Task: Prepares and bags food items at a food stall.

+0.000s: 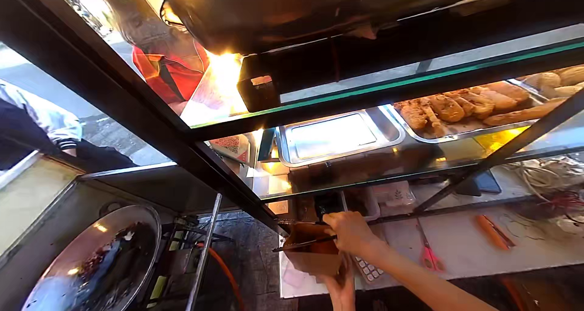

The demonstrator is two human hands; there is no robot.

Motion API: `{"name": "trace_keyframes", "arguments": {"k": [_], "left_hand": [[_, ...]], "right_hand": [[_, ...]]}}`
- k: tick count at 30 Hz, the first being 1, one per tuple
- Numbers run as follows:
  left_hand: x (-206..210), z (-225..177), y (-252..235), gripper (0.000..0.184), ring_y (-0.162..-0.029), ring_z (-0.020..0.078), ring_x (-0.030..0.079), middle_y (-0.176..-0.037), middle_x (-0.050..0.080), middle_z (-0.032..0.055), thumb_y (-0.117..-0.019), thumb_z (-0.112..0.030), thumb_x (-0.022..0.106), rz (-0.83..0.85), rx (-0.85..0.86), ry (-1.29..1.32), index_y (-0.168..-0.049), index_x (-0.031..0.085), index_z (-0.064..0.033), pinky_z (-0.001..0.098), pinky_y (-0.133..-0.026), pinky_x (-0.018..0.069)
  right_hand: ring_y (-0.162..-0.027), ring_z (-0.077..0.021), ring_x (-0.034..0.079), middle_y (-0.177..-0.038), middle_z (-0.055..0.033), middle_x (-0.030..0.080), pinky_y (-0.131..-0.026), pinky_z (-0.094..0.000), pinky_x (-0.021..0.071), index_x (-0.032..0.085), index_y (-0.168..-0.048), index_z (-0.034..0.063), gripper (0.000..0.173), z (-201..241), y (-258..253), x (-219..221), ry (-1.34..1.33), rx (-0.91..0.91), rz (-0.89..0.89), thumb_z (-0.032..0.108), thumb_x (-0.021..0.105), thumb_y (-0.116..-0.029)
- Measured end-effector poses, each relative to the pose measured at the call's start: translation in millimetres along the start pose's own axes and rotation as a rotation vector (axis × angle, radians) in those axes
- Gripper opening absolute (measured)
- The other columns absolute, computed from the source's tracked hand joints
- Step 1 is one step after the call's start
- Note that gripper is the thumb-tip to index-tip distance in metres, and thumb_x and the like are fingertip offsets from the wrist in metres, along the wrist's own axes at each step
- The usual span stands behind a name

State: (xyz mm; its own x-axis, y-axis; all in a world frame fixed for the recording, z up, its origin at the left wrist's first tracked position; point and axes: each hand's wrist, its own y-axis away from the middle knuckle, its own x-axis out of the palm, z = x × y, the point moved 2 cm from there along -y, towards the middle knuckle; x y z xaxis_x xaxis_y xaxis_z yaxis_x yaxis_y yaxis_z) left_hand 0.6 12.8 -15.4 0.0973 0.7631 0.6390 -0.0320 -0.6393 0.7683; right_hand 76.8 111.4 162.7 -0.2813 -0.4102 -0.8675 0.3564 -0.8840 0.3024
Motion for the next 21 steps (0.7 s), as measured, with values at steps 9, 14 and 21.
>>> {"name": "trace_keyframes", "arguments": {"k": [9,14,21], "left_hand": [[3.1,-10.5,-4.7,0.095,-0.123,0.0342,0.054,-0.147,0.045,0.0256,-0.0963,-0.079,0.009,-0.185,-0.259,-0.591,-0.154,0.026,-0.0053,0.0520,-0.096,0.0482],[-7.4,-53.1,17.2,0.059,-0.128,0.0404,0.048,-0.156,0.033,0.0274,-0.1093,-0.038,0.038,-0.266,0.111,-0.877,-0.157,0.025,-0.0044,0.0571,-0.096,0.0463],[29.3,-120.9,30.1,0.057,-0.128,0.0411,0.047,-0.149,0.039,0.0329,-0.1092,-0.030,0.039,-0.246,0.761,-1.088,-0.153,0.029,0.0039,0.0578,-0.098,0.0449]], "right_hand": [[-0.070,-0.0211,0.073,-0.090,-0.0036,0.075,-0.057,-0.0438,0.0590,0.074,-0.111,0.0162,0.032,-34.1,27.6,46.6,-0.035,-0.072,-0.621,0.040,0.055,-0.1019],[-0.059,-0.0099,0.065,-0.078,0.0006,0.072,-0.052,-0.0318,0.0553,0.074,-0.103,0.0146,0.029,-75.5,104.4,88.5,-0.246,0.078,-0.955,0.038,0.058,-0.1013],[-0.064,-0.0161,0.065,-0.080,-0.0092,0.072,-0.060,-0.0362,0.0561,0.074,-0.108,0.0065,0.024,-128.0,196.7,130.8,-0.402,0.331,-0.857,0.026,0.063,-0.0998]]}}
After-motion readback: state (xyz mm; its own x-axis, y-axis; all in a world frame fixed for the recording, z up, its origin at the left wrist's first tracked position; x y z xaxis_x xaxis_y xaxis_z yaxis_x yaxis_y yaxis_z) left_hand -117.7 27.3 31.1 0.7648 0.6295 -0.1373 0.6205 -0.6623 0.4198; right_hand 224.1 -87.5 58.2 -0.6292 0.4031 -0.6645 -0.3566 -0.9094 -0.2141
